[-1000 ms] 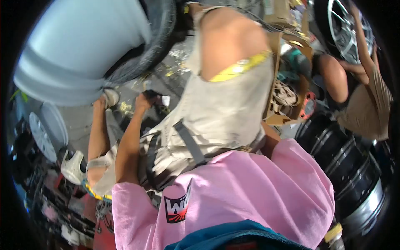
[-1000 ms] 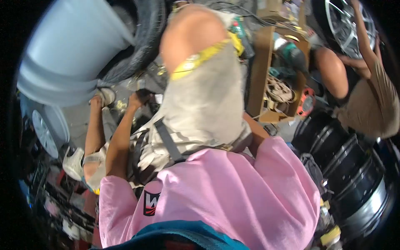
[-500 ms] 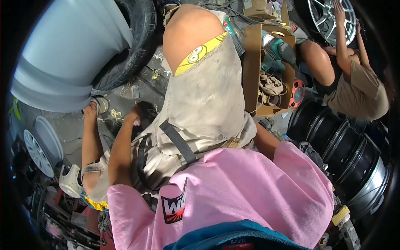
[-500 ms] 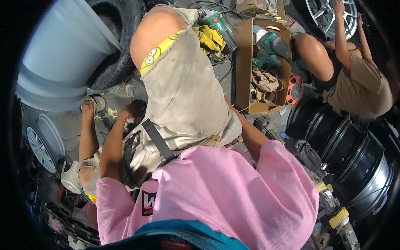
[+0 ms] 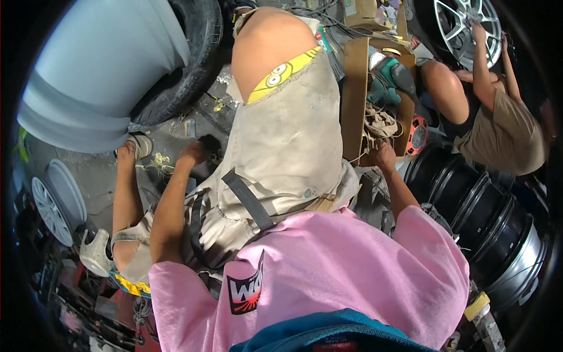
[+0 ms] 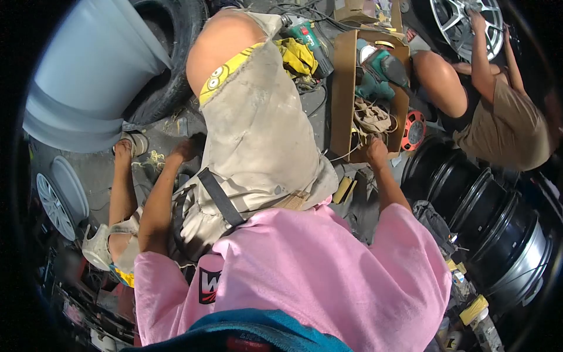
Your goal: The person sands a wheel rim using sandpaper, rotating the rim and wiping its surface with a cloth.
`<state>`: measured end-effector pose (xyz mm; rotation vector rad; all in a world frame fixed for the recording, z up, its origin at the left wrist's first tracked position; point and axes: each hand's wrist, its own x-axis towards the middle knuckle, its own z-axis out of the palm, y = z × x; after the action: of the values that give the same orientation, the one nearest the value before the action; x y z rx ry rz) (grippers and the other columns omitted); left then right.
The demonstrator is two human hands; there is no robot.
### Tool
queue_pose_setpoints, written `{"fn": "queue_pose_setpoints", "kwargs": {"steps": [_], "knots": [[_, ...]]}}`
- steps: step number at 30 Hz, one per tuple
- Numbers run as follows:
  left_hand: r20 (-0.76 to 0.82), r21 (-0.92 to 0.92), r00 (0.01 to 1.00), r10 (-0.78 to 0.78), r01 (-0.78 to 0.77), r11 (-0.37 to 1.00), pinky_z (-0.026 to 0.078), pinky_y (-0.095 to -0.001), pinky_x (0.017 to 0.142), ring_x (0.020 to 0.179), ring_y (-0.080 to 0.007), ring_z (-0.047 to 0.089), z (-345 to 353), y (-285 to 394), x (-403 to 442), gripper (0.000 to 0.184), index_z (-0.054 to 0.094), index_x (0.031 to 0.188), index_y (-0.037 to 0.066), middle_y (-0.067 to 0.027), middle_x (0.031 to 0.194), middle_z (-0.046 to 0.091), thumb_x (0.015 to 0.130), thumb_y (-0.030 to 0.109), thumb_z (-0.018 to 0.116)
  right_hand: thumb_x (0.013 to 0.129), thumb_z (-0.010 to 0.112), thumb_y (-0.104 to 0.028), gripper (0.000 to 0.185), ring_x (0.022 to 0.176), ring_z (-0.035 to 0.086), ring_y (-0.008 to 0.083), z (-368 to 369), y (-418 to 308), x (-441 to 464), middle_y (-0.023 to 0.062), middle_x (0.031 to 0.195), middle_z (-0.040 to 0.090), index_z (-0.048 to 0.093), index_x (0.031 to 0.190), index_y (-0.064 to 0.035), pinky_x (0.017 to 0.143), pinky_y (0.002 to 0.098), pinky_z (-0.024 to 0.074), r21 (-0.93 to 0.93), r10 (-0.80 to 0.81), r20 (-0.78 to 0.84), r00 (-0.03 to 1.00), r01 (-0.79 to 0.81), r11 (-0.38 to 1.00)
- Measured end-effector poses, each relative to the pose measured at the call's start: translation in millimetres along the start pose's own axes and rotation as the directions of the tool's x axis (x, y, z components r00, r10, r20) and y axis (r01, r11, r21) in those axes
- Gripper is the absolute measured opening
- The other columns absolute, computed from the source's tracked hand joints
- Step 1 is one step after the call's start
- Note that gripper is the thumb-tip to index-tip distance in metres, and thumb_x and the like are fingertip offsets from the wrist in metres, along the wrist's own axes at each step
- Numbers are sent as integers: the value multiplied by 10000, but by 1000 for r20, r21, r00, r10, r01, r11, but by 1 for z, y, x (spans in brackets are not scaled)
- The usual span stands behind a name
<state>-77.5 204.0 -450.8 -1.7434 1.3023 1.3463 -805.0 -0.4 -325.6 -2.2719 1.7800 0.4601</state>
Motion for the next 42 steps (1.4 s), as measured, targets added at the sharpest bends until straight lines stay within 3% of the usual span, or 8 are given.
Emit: {"fn": "queue_pose_setpoints", "kwargs": {"steps": [7,18,23,28,29,31,38,42], "knots": [[-211,-71,966,150,-168,983,534,-519,995,1135,-449,665,-120,41,-131,487,713,1217,80,-236,1194,715,935,473,657,995,560,-209,260,912,722,411,0,-25,38,269,970,725,703,1111,-26,744,475,567,-68,299,122,946,-292,954],[-470,-86,853,228,-301,950,520,-475,875,962,-398,674,-270,99,-342,289,718,1135,27,-210,1023,716,969,262,693,1061,649,-327,296,728,541,48,-229,-153,83,-42,832,625,688,1023,-36,675,240,428,872,-74,139,988,-87,482],[-829,181,397,394,-475,861,530,-397,851,922,-343,682,-262,91,-391,267,685,1091,-36,-191,1029,707,985,209,686,1058,650,-333,301,696,522,42,-229,-196,100,-54,788,592,663,913,-70,622,231,397,871,-179,103,978,-2,492],[-784,-475,605,-138,-443,760,516,-329,823,861,-206,648,-254,63,-465,184,694,1057,-46,-109,919,696,970,116,697,954,737,-284,260,690,597,312,-204,-158,108,106,744,619,655,920,-40,668,406,487,313,-27,-109,994,60,948],[-900,-229,435,-17,-439,869,502,-294,833,874,-144,611,-243,37,-469,193,697,1073,-47,-81,915,683,983,123,686,954,737,-284,260,690,597,312,-201,-148,108,106,744,619,655,920,-40,668,406,487,307,-49,-107,993,80,948],[-880,-382,406,-247,-296,875,494,-281,879,909,-137,622,-222,2,-479,238,692,1085,-53,-79,958,696,1023,174,665,903,751,-245,244,846,622,442,-196,-142,112,217,898,661,682,1012,-38,774,499,507,79,-219,-295,930,252,964],[-716,-696,284,-637,-231,680,475,-252,837,887,-95,574,-133,-61,-477,325,678,1075,-64,-42,913,668,1046,259,672,908,736,-171,354,1021,683,312,-273,-222,169,201,1103,695,682,1178,51,915,383,525,503,-294,-505,812,554,663],[-615,-761,264,-743,-444,473,458,-237,780,852,-71,533,-85,-76,-452,381,679,1014,-79,-19,900,658,1078,291,620,1007,689,-221,273,932,680,218,-391,-303,230,147,1050,713,723,1116,27,865,343,525,149,-383,-641,665,598,788]]}}
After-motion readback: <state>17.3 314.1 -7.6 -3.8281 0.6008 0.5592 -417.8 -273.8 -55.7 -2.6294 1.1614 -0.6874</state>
